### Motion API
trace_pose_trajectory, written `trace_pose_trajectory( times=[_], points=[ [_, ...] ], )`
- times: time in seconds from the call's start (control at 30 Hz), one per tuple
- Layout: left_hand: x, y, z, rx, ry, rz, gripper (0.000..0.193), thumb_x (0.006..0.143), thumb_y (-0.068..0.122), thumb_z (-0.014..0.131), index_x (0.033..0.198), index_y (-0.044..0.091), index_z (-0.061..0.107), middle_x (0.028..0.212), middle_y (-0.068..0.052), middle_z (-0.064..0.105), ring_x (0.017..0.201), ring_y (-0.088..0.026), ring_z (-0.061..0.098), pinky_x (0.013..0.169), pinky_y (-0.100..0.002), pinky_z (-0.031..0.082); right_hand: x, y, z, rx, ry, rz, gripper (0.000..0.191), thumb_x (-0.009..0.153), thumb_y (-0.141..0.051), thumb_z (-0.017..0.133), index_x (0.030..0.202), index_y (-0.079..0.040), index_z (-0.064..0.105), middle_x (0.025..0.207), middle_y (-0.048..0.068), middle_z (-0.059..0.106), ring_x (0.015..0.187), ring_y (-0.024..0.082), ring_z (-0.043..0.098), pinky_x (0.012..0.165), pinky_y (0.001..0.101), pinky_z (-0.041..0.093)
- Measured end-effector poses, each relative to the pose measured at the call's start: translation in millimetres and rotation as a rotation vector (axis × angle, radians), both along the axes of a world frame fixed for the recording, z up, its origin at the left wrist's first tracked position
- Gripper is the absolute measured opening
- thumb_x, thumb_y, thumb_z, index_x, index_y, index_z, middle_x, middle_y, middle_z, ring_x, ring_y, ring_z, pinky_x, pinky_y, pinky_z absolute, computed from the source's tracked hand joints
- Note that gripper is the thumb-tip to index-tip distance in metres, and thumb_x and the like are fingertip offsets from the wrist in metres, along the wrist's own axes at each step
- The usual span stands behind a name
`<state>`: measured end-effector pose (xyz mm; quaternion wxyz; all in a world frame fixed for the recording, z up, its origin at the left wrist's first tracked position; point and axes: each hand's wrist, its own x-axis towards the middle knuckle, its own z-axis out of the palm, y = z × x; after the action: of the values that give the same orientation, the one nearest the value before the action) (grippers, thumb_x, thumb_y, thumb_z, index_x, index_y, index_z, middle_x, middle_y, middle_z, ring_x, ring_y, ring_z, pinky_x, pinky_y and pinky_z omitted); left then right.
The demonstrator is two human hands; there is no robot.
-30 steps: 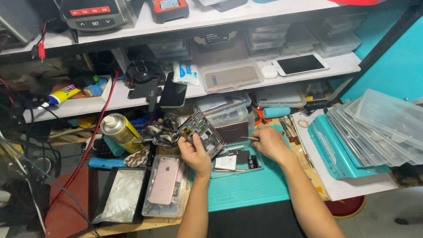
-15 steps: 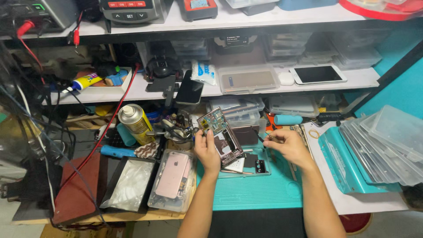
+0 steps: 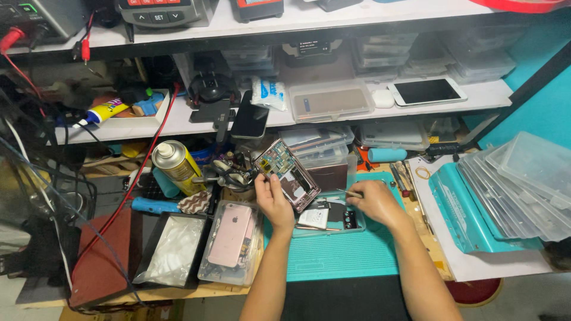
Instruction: The person works on a disassembled smartphone at a repair bench, holding the phone chassis and motherboard and using a small tool to pry and reposition internal components. They flip the phone over, detach and reseat parts, and continue manipulating the board and connectors by hand throughout the episode.
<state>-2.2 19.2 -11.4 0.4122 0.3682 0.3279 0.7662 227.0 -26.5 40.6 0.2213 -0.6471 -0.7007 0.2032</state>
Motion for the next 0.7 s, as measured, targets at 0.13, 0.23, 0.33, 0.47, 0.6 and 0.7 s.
trace_pose_trajectory(
  times=[0.13, 0.23, 0.33, 0.47, 0.6, 0.7],
  points=[
    [-1, -1, -1, 0.054, 0.068, 0.051, 0.022, 0.108, 0.007, 0.05, 0.127, -0.004, 0.049, 0.106, -0.009, 0.066, 0.094, -0.008, 0.06, 0.081, -0.022, 0.048, -16, 2, 7, -0.089, -0.008, -0.039, 0.025, 0.079, -0.028, 0.078, 0.093, -0.007, 0.077, 0.079, 0.016, 0.072, 0.077, 0.035, 0.069, 0.07, 0.0438, 0.052],
    [-1, -1, -1, 0.067, 0.103, 0.082, 0.024, 0.108, 0.005, 0.051, 0.13, -0.004, 0.047, 0.104, -0.009, 0.066, 0.092, -0.008, 0.059, 0.078, -0.022, 0.047, -31, 4, 8, -0.212, -0.02, -0.012, 0.03, 0.081, -0.034, 0.079, 0.091, -0.006, 0.076, 0.073, 0.018, 0.07, 0.072, 0.035, 0.068, 0.07, 0.044, 0.051],
    [-2, -3, -2, 0.064, 0.156, 0.118, 0.025, 0.108, 0.005, 0.051, 0.131, -0.004, 0.046, 0.101, -0.008, 0.067, 0.089, -0.008, 0.06, 0.076, -0.022, 0.048, -46, 7, 1, -0.203, -0.027, -0.015, 0.035, 0.081, -0.035, 0.081, 0.084, -0.001, 0.074, 0.072, 0.017, 0.069, 0.07, 0.034, 0.067, 0.069, 0.044, 0.051],
    [-1, -5, 0, 0.065, 0.206, 0.157, 0.028, 0.108, 0.005, 0.051, 0.133, -0.005, 0.045, 0.094, -0.007, 0.065, 0.083, -0.008, 0.061, 0.072, -0.021, 0.048, -49, 10, -7, -0.116, 0.09, -0.01, 0.028, 0.077, -0.027, 0.081, 0.084, -0.002, 0.074, 0.067, 0.012, 0.066, 0.063, 0.028, 0.063, 0.064, 0.0407, 0.05],
    [-2, -6, 2, 0.084, 0.196, 0.146, 0.029, 0.108, 0.005, 0.051, 0.133, -0.006, 0.044, 0.098, -0.008, 0.067, 0.088, -0.009, 0.063, 0.076, -0.022, 0.05, -37, 11, -11, -0.152, 0.241, -0.023, 0.029, 0.081, -0.022, 0.082, 0.079, 0.004, 0.07, 0.059, 0.008, 0.048, 0.06, 0.015, 0.046, 0.058, 0.0356, 0.044],
    [-3, -8, 3, 0.067, 0.21, 0.165, 0.031, 0.108, 0.005, 0.052, 0.136, -0.006, 0.044, 0.097, -0.008, 0.066, 0.086, -0.009, 0.062, 0.074, -0.022, 0.049, -23, 12, -5, -0.115, 0.497, 0.093, 0.029, 0.083, -0.018, 0.081, 0.076, 0.005, 0.065, 0.062, -0.002, 0.042, 0.064, 0.007, 0.044, 0.06, 0.0275, 0.045]
  ],
)
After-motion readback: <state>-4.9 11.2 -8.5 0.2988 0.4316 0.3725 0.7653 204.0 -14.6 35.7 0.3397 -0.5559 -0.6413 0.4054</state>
